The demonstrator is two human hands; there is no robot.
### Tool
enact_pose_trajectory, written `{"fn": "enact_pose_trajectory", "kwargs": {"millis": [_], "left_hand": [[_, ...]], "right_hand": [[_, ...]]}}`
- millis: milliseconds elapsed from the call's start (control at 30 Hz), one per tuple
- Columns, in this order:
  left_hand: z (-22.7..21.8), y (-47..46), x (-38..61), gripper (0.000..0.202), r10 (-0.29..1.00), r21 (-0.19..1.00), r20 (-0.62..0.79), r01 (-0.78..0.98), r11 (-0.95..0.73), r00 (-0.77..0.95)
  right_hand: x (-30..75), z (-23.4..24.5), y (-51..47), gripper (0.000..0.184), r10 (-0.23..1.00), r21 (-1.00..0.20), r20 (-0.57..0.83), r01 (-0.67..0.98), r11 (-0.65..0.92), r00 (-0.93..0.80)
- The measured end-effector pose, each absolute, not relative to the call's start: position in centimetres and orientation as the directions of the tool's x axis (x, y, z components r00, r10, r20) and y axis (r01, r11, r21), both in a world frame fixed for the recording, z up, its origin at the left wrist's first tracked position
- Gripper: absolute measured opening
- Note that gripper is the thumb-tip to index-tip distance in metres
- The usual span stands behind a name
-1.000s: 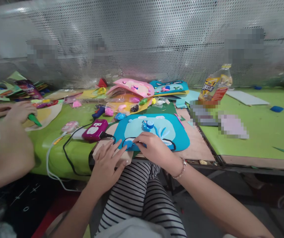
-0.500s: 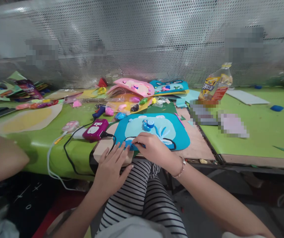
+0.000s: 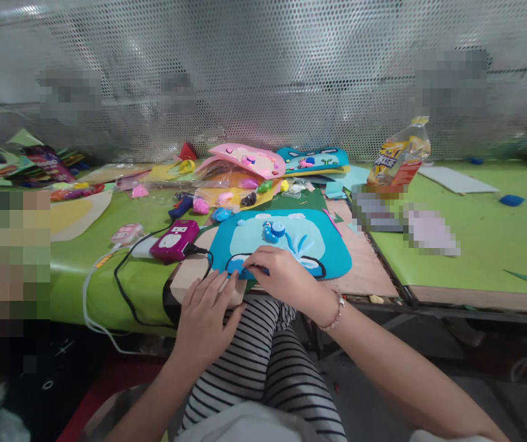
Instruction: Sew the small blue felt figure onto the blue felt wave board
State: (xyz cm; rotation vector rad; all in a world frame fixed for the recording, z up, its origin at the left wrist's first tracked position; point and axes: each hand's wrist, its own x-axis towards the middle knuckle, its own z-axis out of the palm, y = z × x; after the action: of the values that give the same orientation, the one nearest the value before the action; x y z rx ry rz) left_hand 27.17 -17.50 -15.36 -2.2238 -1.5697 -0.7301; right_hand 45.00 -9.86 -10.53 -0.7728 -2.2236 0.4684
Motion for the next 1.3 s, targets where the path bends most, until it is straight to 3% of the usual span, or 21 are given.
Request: {"fn": "enact_pose_trajectory", "kwargs": {"millis": [733, 933, 1300], "left_hand": [[-15.97, -17.28, 27.21, 0.049, 0.766, 0.038, 0.592, 0.942, -0.335, 0.249], [-16.23, -17.29, 26.88, 0.058, 0.752, 0.029, 0.610, 0.941, -0.337, 0.250], [-16.19, -17.11, 26.60, 0.052, 0.724, 0.067, 0.645, 0.926, -0.372, 0.244]], "right_hand": [[45.00, -10.57, -9.82, 0.018, 0.647, -0.518, 0.509, 0.398, 0.757, -0.568], [45.02, -10.63, -9.80, 0.017, 0.649, -0.540, 0.513, 0.377, 0.753, -0.562], [44.26, -9.84, -9.58, 0.018, 0.638, -0.571, 0.527, 0.322, 0.755, -0.562]]}}
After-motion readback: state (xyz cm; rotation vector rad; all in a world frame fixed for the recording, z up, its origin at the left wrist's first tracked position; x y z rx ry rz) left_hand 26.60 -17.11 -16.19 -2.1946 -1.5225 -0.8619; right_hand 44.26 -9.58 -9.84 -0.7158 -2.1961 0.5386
